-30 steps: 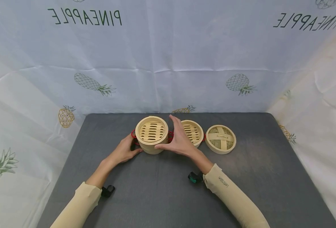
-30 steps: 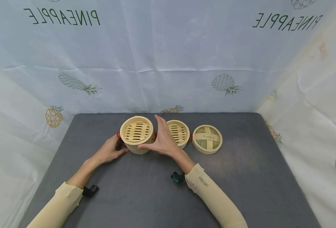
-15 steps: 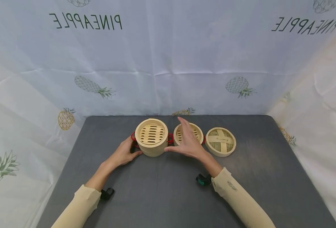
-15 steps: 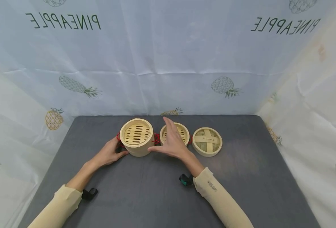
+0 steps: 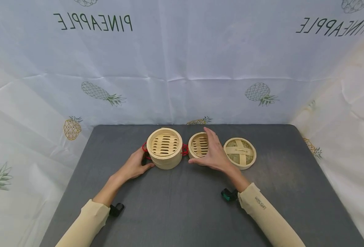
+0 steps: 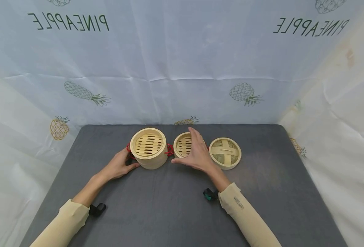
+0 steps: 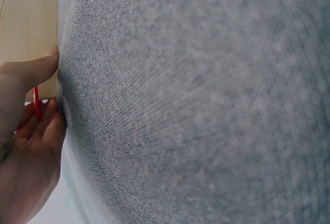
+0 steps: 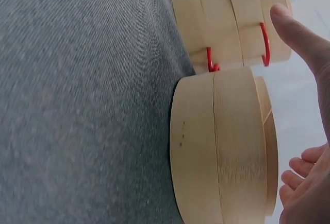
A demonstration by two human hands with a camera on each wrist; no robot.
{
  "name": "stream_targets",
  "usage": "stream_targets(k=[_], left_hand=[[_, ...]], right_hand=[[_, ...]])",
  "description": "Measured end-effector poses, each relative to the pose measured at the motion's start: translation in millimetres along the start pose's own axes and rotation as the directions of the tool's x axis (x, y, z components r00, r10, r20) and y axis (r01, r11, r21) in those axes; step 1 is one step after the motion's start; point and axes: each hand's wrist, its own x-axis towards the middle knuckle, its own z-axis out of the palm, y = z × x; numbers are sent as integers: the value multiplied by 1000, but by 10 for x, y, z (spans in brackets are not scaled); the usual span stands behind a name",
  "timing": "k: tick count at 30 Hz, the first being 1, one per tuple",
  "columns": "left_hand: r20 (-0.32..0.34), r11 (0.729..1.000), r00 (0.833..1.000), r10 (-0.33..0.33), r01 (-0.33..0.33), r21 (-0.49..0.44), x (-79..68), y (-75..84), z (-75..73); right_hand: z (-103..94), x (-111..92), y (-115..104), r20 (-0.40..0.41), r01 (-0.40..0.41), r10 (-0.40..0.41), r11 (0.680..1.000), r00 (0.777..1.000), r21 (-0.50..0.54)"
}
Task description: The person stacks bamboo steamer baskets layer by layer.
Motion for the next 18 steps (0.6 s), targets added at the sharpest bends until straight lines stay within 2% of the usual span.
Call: stream_targets(k=[8, 12, 18], left_hand=[[4, 1000, 1000, -14, 14, -13, 16, 23, 4], [24, 999, 999, -46, 45, 22, 14, -82, 48], [14, 999, 999, -30, 30, -19, 18, 21, 13]], right_hand=[[-49, 4, 138, 13, -10, 11, 999, 1000, -48], [-56, 6, 197, 32, -41, 43, 997, 999, -66], [-49, 0, 244, 47, -70, 74, 995, 996, -77]])
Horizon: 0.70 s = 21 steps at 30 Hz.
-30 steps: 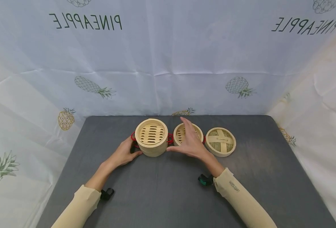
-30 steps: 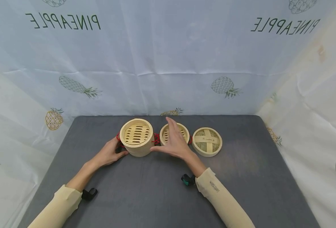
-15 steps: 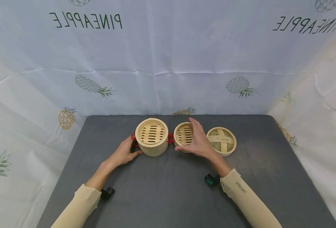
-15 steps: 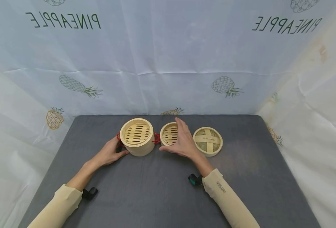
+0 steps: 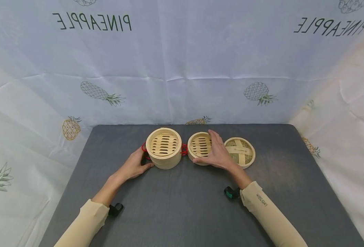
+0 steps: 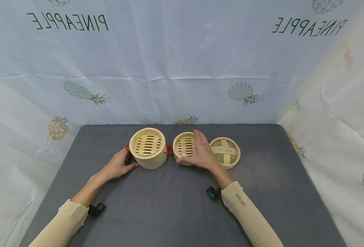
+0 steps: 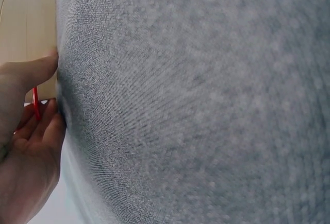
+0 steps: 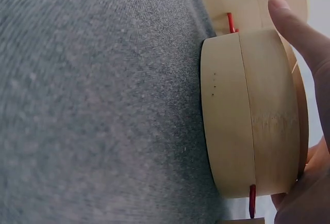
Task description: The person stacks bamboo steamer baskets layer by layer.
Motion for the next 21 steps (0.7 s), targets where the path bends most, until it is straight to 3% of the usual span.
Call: stream_targets(k=[5, 12, 17, 19, 21], left_hand=[[-5, 1000, 1000, 16, -16, -8, 2, 74, -39], [40, 996, 996, -80, 79, 41, 19, 339, -127], [24, 999, 999, -33, 33, 5, 16, 148, -72], [12, 1000, 1000, -6, 6, 11, 10, -7, -13], [29, 999, 999, -31, 30, 17, 18, 41, -35]], right_hand=[[0, -13, 5, 10, -9, 9, 1000, 1000, 2], [20, -32, 25, 2, -20, 20, 1000, 1000, 5], [55, -34, 37, -31, -17, 18, 1000, 999, 25], [64, -37, 36, -41, -17, 18, 999, 999, 29], [69, -40, 30, -47, -20, 21, 999, 999, 25]])
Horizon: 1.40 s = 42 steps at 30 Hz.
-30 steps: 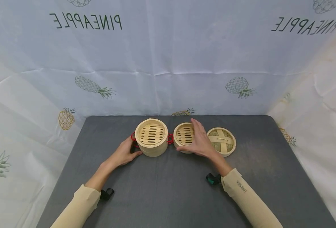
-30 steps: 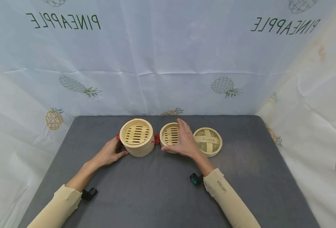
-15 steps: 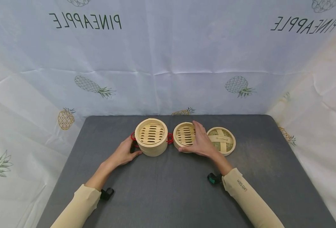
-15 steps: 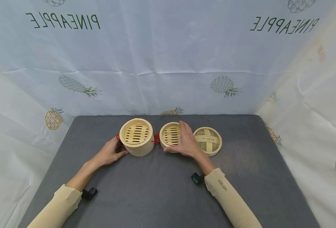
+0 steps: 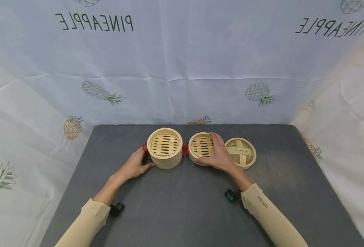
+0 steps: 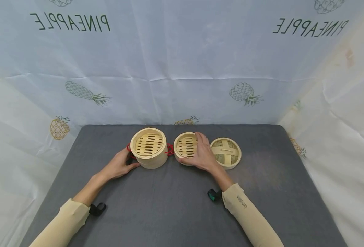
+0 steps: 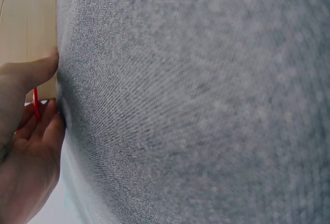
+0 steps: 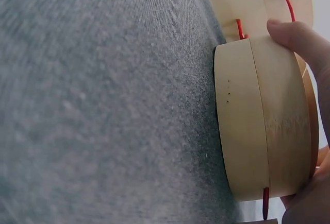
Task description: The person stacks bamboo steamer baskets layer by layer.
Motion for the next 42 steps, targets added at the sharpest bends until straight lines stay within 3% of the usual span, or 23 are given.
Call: stream_targets(k=[1, 3, 5, 7, 15, 31, 35, 42], left_hand=[[3, 1000, 1000, -23, 23, 12, 2, 1, 7], [-4, 1000, 1000, 1, -1, 14, 11, -84, 32], [-5, 1000, 1000, 5, -5, 2, 14, -50, 12], [-25, 999, 999, 38, -38, 2, 16, -169, 56], [-28, 1000, 1000, 1, -2, -19, -12, 143, -42], [0, 999, 999, -48, 48, 16, -5, 277, -84], [-15, 999, 999, -34, 34, -1, -4, 181, -56], [-39, 1000, 999, 11, -11, 8, -3, -148, 79]], right_hand=[[-1, -2, -6, -2, -1, 1, 1000, 1000, -1], [-7, -8, -17, -5, -2, 2, 1000, 1000, -3], [-15, -22, -29, -7, -3, 3, 1000, 1000, -2], [-22, -41, -41, -9, 1, -1, 1000, 1000, 2], [-31, -138, -60, -11, 20, -19, 1000, 1000, 23], [-64, -302, -115, -25, 29, -28, 999, 999, 32], [-77, -348, -128, -23, 32, -31, 999, 999, 36], [-84, -425, -138, -21, 34, -33, 998, 999, 47]])
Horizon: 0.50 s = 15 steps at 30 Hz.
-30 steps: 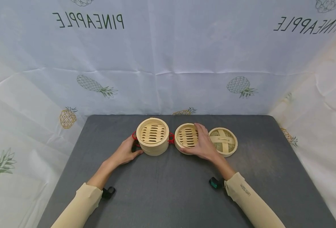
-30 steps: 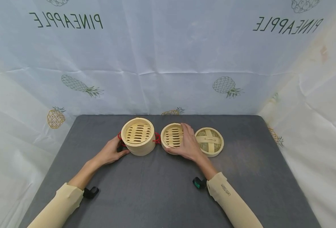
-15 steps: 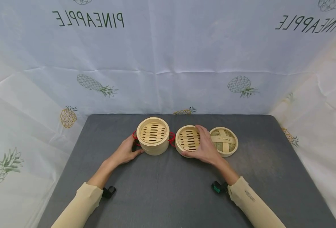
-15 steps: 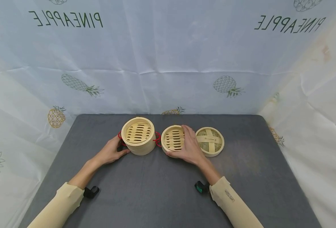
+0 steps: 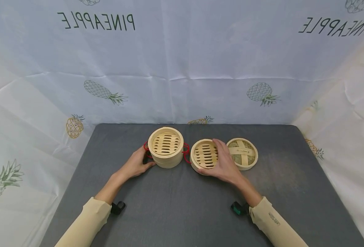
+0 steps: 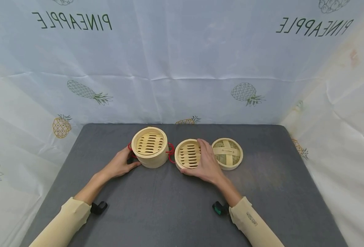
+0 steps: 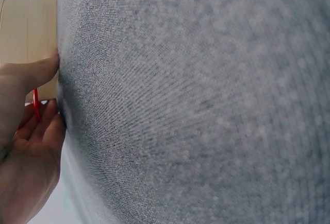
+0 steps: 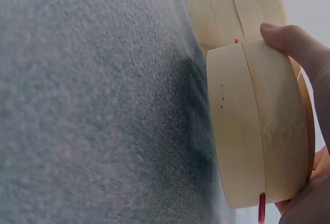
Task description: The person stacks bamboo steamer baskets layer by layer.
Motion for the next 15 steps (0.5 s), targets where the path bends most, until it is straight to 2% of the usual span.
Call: stream_targets(k=[5, 15], left_hand=[[5, 1000, 1000, -1, 1, 21, -2, -60, 25], [-2, 1000, 1000, 24, -24, -4, -18, 23, -12]], right_hand=[[-12, -52, -36, -1, 18, -18, 1000, 1000, -11], [-82, -137, -187, -13, 34, -34, 999, 999, -3]])
